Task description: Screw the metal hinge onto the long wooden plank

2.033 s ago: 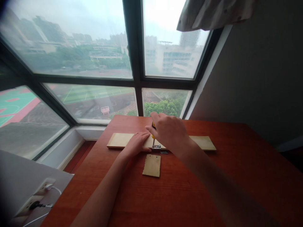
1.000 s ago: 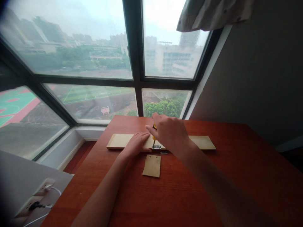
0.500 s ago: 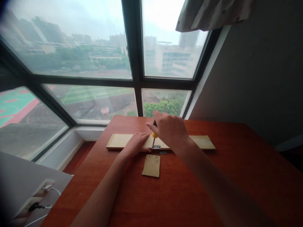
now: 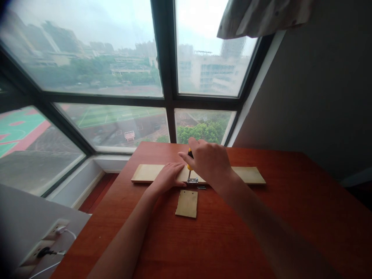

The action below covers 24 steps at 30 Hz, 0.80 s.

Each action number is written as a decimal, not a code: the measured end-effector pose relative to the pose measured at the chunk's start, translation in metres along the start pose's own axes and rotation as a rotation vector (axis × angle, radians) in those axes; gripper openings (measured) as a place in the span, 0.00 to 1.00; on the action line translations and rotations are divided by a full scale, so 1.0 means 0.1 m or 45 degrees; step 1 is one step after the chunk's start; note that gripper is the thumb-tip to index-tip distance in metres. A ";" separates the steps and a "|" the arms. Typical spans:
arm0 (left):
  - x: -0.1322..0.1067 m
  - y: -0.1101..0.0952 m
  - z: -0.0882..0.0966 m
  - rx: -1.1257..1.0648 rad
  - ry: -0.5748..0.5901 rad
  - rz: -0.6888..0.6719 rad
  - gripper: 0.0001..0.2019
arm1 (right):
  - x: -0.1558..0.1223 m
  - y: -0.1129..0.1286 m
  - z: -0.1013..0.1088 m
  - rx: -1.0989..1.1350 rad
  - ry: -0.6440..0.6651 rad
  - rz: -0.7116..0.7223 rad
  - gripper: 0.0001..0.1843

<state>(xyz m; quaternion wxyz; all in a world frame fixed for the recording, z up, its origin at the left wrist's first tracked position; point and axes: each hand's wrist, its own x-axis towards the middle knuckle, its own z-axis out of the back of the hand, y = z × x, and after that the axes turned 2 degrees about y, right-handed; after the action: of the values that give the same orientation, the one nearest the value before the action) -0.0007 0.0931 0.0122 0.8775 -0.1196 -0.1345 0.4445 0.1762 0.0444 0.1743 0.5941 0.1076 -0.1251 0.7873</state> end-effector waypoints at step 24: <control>-0.01 -0.03 0.04 -0.014 0.011 0.007 0.30 | -0.04 -0.08 0.01 0.270 0.011 0.170 0.19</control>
<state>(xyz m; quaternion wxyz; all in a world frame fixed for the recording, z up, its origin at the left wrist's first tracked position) 0.0002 0.0910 0.0165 0.8761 -0.1268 -0.1327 0.4458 0.1847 0.0428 0.1748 0.5263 0.1579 -0.0453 0.8343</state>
